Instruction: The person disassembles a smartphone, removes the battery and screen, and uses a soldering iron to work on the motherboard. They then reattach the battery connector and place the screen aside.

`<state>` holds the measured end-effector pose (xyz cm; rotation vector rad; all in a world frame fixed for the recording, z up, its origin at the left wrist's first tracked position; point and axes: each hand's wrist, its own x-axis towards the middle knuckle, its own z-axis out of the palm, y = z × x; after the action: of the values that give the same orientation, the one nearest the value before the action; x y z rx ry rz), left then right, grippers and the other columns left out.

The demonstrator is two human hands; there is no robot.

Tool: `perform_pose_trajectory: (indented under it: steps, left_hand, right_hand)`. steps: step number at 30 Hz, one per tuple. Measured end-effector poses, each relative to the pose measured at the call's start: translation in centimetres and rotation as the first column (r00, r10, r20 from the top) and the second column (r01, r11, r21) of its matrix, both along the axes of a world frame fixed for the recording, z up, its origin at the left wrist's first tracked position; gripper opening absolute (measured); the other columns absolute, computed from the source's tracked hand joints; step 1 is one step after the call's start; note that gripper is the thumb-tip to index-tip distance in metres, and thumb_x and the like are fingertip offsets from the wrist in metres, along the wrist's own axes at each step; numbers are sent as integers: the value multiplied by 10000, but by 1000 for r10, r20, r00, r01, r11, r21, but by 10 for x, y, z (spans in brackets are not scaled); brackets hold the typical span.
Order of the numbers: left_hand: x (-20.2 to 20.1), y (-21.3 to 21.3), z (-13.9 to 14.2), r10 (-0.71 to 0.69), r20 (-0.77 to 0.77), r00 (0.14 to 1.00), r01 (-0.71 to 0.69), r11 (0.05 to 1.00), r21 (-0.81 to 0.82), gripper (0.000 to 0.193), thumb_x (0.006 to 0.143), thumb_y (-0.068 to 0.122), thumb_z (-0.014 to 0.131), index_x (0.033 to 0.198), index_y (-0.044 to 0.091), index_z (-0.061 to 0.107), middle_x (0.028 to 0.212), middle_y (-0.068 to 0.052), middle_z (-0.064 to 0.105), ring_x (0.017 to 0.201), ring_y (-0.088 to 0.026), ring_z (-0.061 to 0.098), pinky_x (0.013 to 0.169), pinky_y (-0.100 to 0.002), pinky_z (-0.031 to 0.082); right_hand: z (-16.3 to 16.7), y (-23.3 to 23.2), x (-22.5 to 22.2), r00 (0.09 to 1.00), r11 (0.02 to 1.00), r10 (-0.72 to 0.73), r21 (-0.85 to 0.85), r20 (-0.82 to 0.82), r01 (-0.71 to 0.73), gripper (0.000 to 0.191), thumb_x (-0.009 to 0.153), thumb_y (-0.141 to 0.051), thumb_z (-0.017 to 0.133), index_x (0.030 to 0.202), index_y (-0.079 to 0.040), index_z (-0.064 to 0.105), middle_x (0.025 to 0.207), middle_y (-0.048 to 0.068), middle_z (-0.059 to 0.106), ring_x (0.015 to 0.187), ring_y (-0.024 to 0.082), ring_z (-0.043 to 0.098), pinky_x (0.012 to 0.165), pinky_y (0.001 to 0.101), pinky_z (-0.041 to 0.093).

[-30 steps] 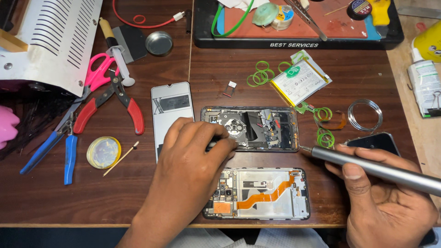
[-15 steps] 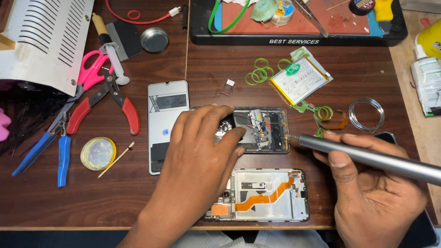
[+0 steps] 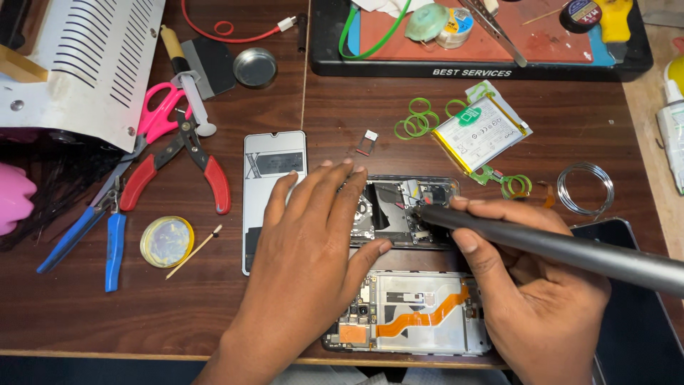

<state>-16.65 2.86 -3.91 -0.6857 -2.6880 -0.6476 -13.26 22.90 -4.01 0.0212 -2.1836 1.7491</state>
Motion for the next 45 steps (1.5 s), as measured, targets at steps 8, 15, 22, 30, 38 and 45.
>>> perform_pose_trajectory:
  steps: [8, 15, 22, 30, 38, 45]
  left_hand:
    - [2, -4, -1, -8, 38, 999, 8, 1000, 11, 707, 863, 394, 737, 1337, -91, 540, 1329, -220, 599, 1317, -352, 515, 1154, -577, 259]
    - [3, -12, -4, 5, 28, 1000, -6, 999, 32, 725, 844, 388, 753, 1345, -91, 541, 1336, -222, 595, 1306, -353, 514, 1152, -576, 260]
    - [4, -16, -6, 7, 16, 1000, -7, 999, 33, 727, 841, 400, 749, 1344, -84, 545, 1337, -222, 596, 1305, -354, 515, 1151, -586, 261]
    - [5, -19, -8, 0, 4, 1000, 0, 999, 39, 730, 847, 402, 744, 1348, -90, 546, 1336, -232, 596, 1310, -357, 512, 1152, -585, 264]
    - [6, -20, -8, -8, -5, 1000, 8, 999, 31, 738, 853, 413, 742, 1344, -104, 551, 1317, -240, 604, 1311, -351, 514, 1167, -575, 244]
    - [5, -21, -6, -9, 3, 1000, 9, 999, 35, 745, 853, 422, 740, 1347, -103, 550, 1315, -235, 608, 1310, -349, 514, 1168, -577, 245]
  right_hand:
    - [9, -10, -17, 995, 996, 86, -8, 55, -85, 262, 963, 56, 668, 1221, 49, 629, 1221, 148, 706, 1071, 143, 686, 945, 248, 568]
    - [7, -20, -18, 997, 996, 77, 41, 26, -78, 252, 972, 37, 662, 1219, 50, 612, 1231, 145, 711, 1122, 153, 697, 985, 264, 585]
    - [4, -25, -17, 997, 997, 69, 11, 44, -70, 252, 975, 38, 661, 1222, 42, 612, 1241, 155, 722, 1103, 154, 701, 990, 269, 582]
    - [3, -27, -16, 998, 997, 56, 52, 28, -58, 255, 975, 34, 674, 1222, 39, 609, 1229, 157, 725, 1094, 147, 702, 977, 266, 584]
    - [2, -28, -16, 999, 997, 47, 53, 27, -49, 260, 975, 36, 678, 1227, 38, 613, 1216, 157, 724, 1083, 138, 698, 953, 255, 584]
    - [5, -29, -15, 1000, 997, 20, 69, 3, -21, 247, 986, 31, 681, 1222, 51, 609, 1201, 155, 729, 1061, 129, 701, 938, 241, 582]
